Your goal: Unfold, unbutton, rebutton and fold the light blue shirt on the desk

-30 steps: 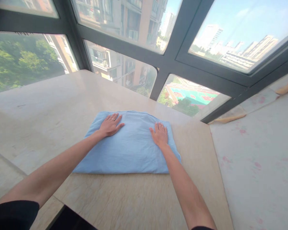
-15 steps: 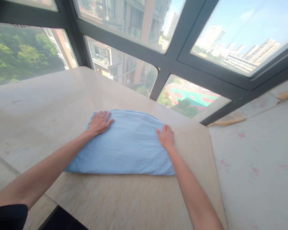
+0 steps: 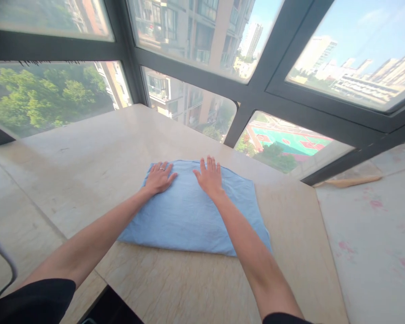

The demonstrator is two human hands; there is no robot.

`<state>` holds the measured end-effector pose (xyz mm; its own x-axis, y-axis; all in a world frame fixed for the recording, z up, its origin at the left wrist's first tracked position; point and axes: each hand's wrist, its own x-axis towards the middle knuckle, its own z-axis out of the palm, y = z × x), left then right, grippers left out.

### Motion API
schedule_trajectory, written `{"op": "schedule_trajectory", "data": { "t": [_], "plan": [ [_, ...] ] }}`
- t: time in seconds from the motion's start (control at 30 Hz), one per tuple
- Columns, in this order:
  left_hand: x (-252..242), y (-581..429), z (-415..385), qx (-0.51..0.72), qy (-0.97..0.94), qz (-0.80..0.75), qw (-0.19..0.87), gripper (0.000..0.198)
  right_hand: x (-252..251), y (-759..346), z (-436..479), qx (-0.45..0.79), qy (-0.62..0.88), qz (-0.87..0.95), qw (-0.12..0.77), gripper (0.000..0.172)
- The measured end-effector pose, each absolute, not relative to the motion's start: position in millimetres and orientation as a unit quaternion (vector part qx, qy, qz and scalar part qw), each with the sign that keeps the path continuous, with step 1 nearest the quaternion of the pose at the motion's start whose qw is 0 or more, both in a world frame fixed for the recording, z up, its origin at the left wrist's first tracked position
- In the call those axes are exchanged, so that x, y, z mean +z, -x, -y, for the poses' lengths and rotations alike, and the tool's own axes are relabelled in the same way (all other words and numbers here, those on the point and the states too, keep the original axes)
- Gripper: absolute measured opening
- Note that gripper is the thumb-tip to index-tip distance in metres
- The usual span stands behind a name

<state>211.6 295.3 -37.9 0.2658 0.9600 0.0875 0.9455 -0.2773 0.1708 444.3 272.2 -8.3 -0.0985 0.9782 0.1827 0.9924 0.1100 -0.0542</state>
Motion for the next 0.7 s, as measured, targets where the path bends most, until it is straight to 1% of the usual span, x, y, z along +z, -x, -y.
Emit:
{"op": "schedule_trajectory", "data": {
  "t": [0.13, 0.33, 0.5, 0.63, 0.7],
  "plan": [
    [-38.1, -211.7, -295.1, 0.086, -0.794, -0.600, 0.040, 0.067, -31.5, -438.9, -289.9, 0.031, 0.693, 0.719, 0.034, 0.072],
    [-40.4, -212.6, -294.4, 0.098, -0.792, -0.601, 0.046, 0.067, -45.1, -449.8, -293.9, 0.058, 0.692, 0.719, 0.031, 0.074],
    [-41.4, -212.6, -294.1, 0.099, -0.790, -0.603, 0.046, 0.067, -44.3, -448.6, -292.1, 0.051, 0.690, 0.721, 0.022, 0.072],
    [-42.0, -212.7, -294.3, 0.104, -0.790, -0.602, 0.052, 0.068, -45.3, -449.6, -285.0, -0.011, 0.689, 0.722, 0.069, 0.067],
    [-42.3, -212.9, -294.4, 0.107, -0.789, -0.602, 0.053, 0.067, -45.7, -452.3, -282.2, -0.026, 0.703, 0.706, 0.082, 0.066]
  ]
}}
